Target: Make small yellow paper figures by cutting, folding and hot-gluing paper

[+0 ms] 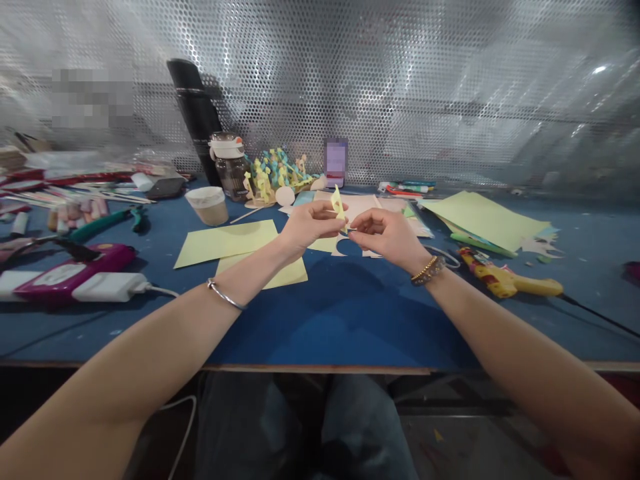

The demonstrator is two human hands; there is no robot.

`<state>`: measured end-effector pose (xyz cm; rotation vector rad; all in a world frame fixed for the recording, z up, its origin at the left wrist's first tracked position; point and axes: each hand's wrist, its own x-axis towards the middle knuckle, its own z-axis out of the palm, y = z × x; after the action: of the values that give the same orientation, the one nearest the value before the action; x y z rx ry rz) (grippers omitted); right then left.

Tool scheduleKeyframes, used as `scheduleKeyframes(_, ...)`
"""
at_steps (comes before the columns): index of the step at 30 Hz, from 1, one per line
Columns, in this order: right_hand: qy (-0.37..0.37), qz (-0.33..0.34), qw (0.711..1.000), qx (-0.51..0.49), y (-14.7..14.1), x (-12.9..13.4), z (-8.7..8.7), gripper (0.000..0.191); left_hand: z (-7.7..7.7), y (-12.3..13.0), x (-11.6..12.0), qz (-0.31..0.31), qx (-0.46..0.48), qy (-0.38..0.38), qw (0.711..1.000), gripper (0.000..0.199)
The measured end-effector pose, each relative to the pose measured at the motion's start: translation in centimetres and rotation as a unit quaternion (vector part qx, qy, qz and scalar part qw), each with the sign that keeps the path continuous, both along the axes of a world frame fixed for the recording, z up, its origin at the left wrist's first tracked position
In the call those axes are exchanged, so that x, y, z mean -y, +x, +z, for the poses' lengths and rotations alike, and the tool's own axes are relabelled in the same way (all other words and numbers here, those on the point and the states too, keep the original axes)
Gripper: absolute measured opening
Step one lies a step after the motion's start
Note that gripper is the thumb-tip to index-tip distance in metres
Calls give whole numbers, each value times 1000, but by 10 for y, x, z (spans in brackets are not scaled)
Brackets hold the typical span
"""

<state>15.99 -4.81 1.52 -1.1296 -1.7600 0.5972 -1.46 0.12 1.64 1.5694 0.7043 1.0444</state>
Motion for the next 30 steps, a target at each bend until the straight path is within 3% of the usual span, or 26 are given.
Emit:
scheduleKeyframes(9,61,-28,997,32,-2,-1,-4,18,0,2,1,1,28,-15,1000,37)
scheduleKeyframes(30,119,-25,990,76,-4,0,-7,11,2,3,4,-2,36,-47,998,34)
